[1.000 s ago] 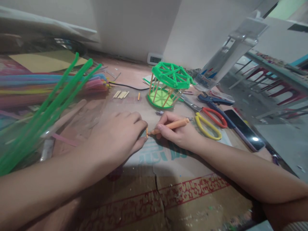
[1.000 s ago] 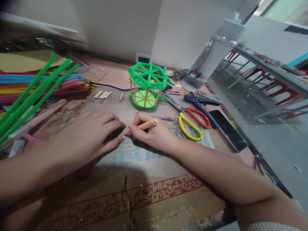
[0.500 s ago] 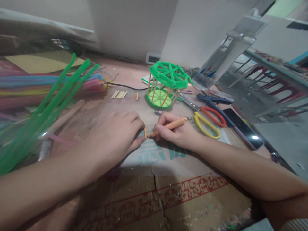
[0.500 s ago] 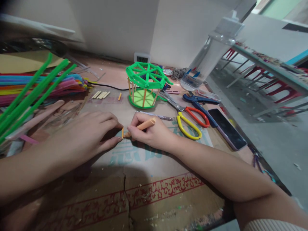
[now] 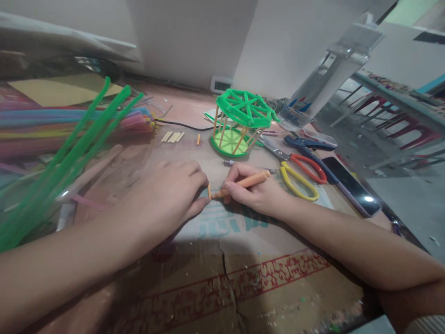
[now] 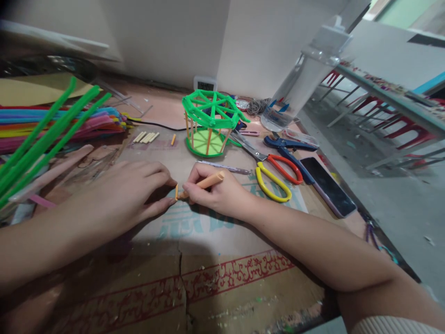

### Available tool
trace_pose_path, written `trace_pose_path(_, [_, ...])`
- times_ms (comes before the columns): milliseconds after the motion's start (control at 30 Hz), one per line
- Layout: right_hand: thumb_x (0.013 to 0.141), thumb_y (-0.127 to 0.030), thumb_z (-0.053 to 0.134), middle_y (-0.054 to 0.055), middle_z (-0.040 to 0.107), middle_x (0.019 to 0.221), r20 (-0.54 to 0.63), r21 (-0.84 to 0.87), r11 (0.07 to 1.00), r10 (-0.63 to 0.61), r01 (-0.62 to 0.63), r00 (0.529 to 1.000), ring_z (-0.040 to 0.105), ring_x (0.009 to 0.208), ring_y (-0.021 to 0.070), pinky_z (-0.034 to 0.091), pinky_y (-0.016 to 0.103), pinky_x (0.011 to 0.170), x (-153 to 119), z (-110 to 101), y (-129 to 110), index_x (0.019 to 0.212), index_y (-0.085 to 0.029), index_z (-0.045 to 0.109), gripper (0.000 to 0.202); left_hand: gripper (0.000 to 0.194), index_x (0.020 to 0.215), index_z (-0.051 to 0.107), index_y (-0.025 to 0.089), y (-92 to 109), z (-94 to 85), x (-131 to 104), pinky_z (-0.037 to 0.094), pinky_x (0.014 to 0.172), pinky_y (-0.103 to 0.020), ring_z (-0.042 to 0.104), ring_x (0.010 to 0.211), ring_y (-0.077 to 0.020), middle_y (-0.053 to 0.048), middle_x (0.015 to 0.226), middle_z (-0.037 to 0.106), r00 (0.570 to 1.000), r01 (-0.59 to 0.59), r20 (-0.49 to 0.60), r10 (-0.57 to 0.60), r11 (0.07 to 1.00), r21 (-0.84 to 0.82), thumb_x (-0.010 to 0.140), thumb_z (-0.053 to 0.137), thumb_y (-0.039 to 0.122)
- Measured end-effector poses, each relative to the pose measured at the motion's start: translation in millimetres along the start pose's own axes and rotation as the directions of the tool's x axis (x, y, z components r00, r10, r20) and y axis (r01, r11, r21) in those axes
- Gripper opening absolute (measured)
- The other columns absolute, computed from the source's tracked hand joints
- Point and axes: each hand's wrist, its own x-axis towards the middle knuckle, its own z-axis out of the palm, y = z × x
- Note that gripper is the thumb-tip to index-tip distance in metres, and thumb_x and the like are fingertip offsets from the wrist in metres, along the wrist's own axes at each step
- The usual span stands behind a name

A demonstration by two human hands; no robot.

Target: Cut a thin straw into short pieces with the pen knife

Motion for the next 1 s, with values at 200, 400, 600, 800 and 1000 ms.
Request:
trace_pose_path(200, [0.091, -0.033, 0.068, 0.001, 0.072, 0.069, -0.004, -0.027, 0.999, 0.02, -0.02, 1.0, 0.063, 0.058, 0.0128, 0.046, 0.022, 0.053, 0.2, -0.2, -1.0, 0.079, -0.021, 0.057, 0.02, 0.018, 0.091, 0.075, 0.022, -3.7, -3.8, 1.8, 0.047, 0.075, -0.041, 0.066, 0.084, -0.0275, -0.007, 0.091, 0.072, 1.0, -0.014, 0.013, 0.014, 0.999, -0.052, 0.099, 0.06, 0.029])
trace_pose_path(400, [0.092, -0.036, 0.069, 0.001, 0.071, 0.068, -0.009, 0.003, 1.0, 0.012, -0.012, 1.0, 0.063, 0.058, 0.0122, 0.046, 0.022, 0.052, -0.5, 0.1, 0.4, 0.079, -0.021, 0.057, 0.023, 0.021, 0.097, 0.078, 0.024, -8.1, -3.0, 8.8, 0.051, 0.083, -0.038, 0.07, 0.093, -0.0248, -0.006, 0.098, 0.077, 0.998, 0.009, -0.051, -0.027, 0.947, -0.32, 0.1, 0.058, 0.024])
trace_pose_path(600, [0.094, -0.035, 0.068, 0.002, 0.073, 0.069, 0.012, 0.032, 0.999, -0.03, 0.03, 0.999, 0.064, 0.057, 0.0119, 0.046, 0.021, 0.052, -1.9, 0.1, -1.4, 0.081, -0.02, 0.058, 0.023, 0.018, 0.092, 0.079, 0.022, -9.8, 4.6, 11.4, 0.049, 0.086, -0.036, 0.068, 0.092, -0.0218, -0.003, 0.095, 0.076, 0.997, -0.017, -0.08, -0.02, 0.899, -0.437, 0.098, 0.062, 0.024])
trace_pose_path(800, [0.094, -0.039, 0.073, 0.003, 0.075, 0.073, 0.029, -0.02, 0.999, -0.041, 0.042, 0.999, 0.065, 0.061, 0.0138, 0.048, 0.023, 0.054, -3.1, 0.9, -3.8, 0.083, -0.02, 0.059, 0.026, 0.014, 0.089, 0.078, 0.021, -10.1, 8.4, 12.0, 0.046, 0.084, -0.035, 0.065, 0.09, -0.0212, -0.003, 0.091, 0.073, 0.994, -0.022, -0.109, -0.026, 0.909, -0.416, 0.097, 0.067, 0.025])
trace_pose_path(1000, [0.096, -0.036, 0.069, 0.004, 0.078, 0.074, 0.075, -0.027, 0.999, -0.026, 0.028, 0.997, 0.067, 0.06, 0.0144, 0.049, 0.023, 0.053, -2.6, 0.9, -3.9, 0.083, -0.02, 0.059, 0.022, 0.015, 0.09, 0.077, 0.021, -11.0, 10.2, 12.4, 0.045, 0.084, -0.035, 0.064, 0.09, -0.0211, -0.002, 0.09, 0.072, 0.994, -0.033, -0.111, -0.014, 0.911, -0.411, 0.098, 0.066, 0.025])
